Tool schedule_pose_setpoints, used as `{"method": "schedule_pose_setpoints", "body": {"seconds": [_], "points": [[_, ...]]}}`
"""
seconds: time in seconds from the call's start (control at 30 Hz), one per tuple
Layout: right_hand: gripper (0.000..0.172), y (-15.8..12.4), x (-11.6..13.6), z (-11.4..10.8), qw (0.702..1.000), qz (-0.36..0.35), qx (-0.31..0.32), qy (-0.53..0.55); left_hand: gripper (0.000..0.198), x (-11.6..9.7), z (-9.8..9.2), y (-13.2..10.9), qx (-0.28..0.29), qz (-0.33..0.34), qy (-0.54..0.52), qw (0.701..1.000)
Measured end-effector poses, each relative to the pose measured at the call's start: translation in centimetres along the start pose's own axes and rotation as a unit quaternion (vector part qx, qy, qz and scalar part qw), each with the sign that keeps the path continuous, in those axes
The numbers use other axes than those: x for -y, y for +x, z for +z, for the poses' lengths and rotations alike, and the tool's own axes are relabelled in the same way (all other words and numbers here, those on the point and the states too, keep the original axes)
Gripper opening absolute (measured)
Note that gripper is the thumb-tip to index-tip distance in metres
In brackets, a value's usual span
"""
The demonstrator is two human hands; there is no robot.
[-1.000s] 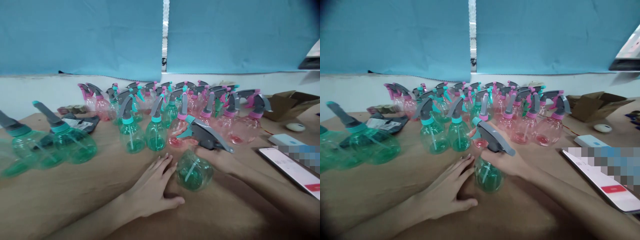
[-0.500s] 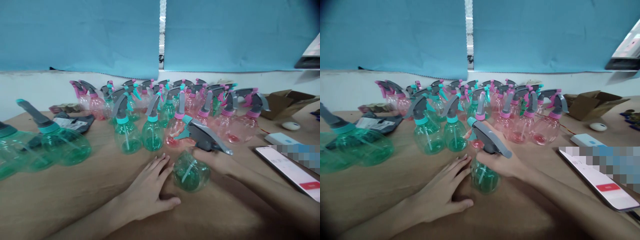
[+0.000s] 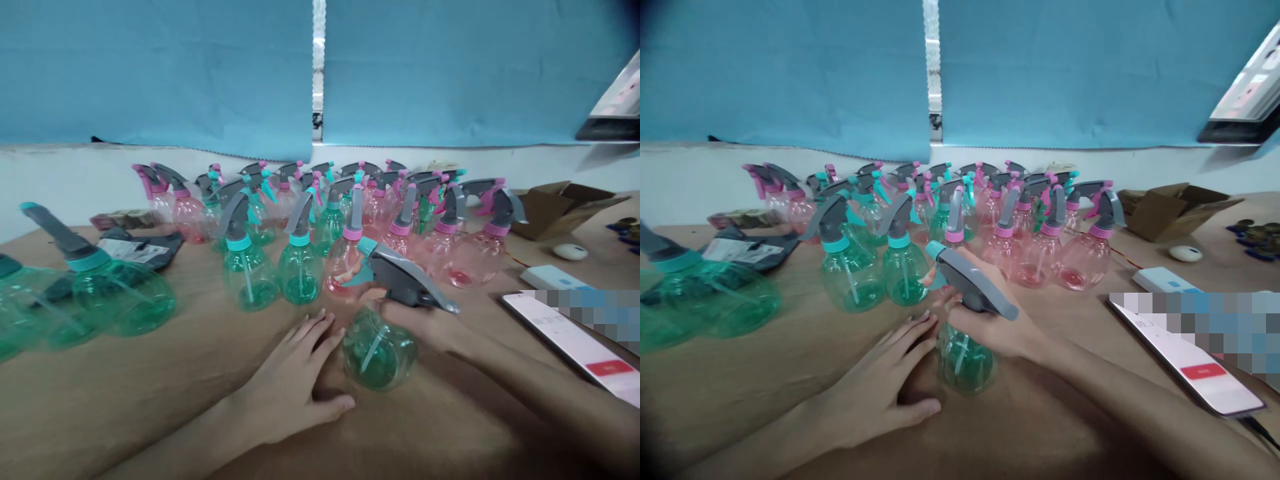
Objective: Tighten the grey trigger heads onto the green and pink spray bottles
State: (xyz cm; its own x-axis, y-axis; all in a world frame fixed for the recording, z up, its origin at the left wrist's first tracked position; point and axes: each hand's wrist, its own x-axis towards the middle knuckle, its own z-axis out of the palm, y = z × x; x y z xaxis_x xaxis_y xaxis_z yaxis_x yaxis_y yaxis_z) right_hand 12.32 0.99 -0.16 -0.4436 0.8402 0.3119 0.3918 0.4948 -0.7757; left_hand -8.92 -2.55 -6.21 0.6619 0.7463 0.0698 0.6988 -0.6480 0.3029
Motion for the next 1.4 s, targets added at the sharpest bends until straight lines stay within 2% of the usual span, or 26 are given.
{"method": "schedule_pose_setpoints", "body": {"seconds": [0.13,0.23,0.4,0.57,0.73,0.87,1.1,1.4], "points": [[0.016,0.1,-0.6,0.4,0.999,0.016,-0.037,0.019,0.066,-0.1,-0.1,0.1,-0.015,0.008,-0.014,1.0],[0.026,0.3,-1.0,0.8,0.998,-0.009,-0.066,0.02,0.062,0.0,0.0,0.1,-0.025,0.01,-0.019,0.999],[0.036,0.5,-1.2,1.4,0.998,-0.02,-0.055,0.032,0.061,0.0,0.1,0.0,-0.029,0.012,-0.011,0.999],[0.029,0.5,-1.2,1.5,0.998,-0.017,-0.043,0.032,0.062,0.1,0.1,0.1,-0.013,0.01,0.006,1.0],[0.004,0.3,-0.8,1.3,0.998,-0.017,-0.033,0.044,0.063,0.0,0.1,0.1,-0.007,0.008,0.016,1.0],[0.007,0.3,-1.0,1.4,0.999,-0.015,-0.028,0.039,0.063,0.0,0.0,0.1,-0.002,0.007,0.018,1.0],[0.014,0.8,-0.6,1.2,0.996,-0.069,-0.038,0.031,0.065,0.0,-0.1,0.2,0.01,0.0,0.027,1.0],[0.031,0.6,0.0,1.2,0.998,-0.051,-0.042,0.016,0.064,-0.1,-0.1,0.0,0.008,0.001,0.028,1.0]]}}
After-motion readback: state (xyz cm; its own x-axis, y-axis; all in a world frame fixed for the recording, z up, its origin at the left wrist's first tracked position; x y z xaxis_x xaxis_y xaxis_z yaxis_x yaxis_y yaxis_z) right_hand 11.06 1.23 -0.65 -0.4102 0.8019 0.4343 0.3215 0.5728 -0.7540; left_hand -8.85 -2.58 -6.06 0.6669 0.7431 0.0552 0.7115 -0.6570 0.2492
